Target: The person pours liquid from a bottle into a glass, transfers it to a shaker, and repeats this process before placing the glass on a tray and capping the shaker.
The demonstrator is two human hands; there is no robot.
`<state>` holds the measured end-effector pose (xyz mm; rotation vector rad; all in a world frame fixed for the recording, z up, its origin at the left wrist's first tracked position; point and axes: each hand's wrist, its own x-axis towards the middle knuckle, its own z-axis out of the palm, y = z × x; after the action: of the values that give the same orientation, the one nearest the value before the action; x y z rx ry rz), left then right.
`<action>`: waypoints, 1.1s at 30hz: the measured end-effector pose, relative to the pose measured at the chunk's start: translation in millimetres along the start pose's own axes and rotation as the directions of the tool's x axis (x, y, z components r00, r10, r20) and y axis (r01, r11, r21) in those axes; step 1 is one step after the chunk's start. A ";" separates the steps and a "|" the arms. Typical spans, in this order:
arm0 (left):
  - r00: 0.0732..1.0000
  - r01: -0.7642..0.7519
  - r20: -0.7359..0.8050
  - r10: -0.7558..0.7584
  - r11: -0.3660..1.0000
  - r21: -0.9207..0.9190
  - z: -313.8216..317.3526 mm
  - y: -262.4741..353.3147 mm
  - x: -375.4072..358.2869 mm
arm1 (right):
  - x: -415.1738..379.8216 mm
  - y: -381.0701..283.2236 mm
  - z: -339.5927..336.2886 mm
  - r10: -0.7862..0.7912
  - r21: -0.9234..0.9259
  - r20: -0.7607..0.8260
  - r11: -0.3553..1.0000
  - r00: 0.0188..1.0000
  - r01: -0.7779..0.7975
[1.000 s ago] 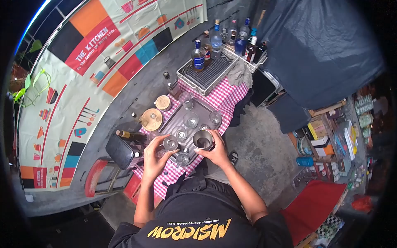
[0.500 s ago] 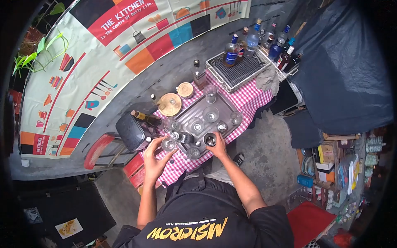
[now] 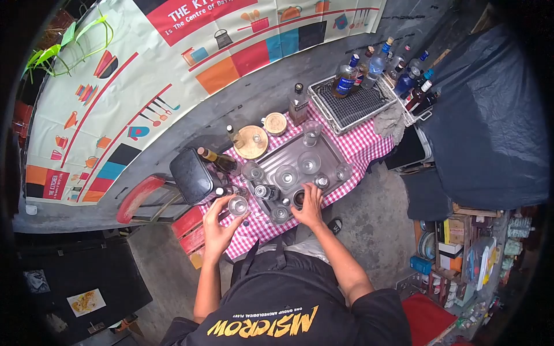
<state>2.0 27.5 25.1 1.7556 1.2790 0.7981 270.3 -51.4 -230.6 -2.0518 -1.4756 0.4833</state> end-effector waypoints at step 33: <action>0.978 -0.204 0.032 0.206 0.977 -0.062 19.5 5.8 56.1 | 29.2 -93.9 -81.1 0.205 0.958 0.091 0.251 0.975 -0.142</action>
<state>37.3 75.6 22.6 1.8673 1.0504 0.9043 257.7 -20.4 -107.7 -1.1264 -0.5288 1.0898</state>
